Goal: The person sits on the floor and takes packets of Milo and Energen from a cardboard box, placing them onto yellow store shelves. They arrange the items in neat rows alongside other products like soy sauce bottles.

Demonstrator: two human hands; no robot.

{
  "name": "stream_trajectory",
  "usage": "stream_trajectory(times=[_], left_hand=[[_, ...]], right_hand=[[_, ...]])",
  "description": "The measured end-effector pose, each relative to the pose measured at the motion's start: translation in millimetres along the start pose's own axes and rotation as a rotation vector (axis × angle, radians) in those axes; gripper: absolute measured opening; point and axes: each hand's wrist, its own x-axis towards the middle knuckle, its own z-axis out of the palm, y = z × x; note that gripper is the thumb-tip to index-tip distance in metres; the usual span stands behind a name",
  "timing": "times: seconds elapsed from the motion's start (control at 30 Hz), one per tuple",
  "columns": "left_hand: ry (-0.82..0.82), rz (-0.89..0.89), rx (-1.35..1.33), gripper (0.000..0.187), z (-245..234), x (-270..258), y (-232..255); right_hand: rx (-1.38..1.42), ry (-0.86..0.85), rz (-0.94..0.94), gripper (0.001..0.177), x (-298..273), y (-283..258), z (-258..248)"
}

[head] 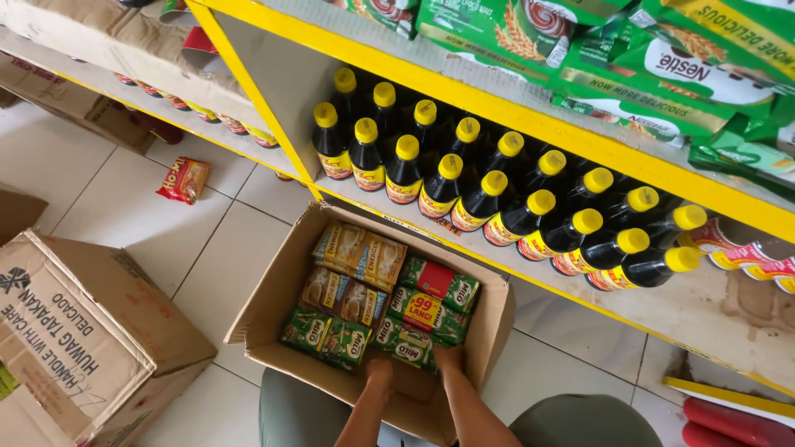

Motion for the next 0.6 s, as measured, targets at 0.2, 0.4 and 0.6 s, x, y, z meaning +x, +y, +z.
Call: stream_trajectory(times=[0.2,0.4,0.6], left_hand=[[-0.068,-0.235,-0.515,0.035,2.2,9.9,5.5],[-0.085,-0.544,-1.322,0.057,18.4,15.3,16.7],[0.029,-0.596,-1.586,0.061,28.4,11.7,8.5]], right_hand=[[-0.040,-0.060,0.082,0.082,31.4,71.0,23.4],[-0.573,-0.104,0.047,0.080,-76.4,-56.8,-6.3],[-1.002,-0.233,-0.116,0.101,-106.8,-114.7,-9.1]])
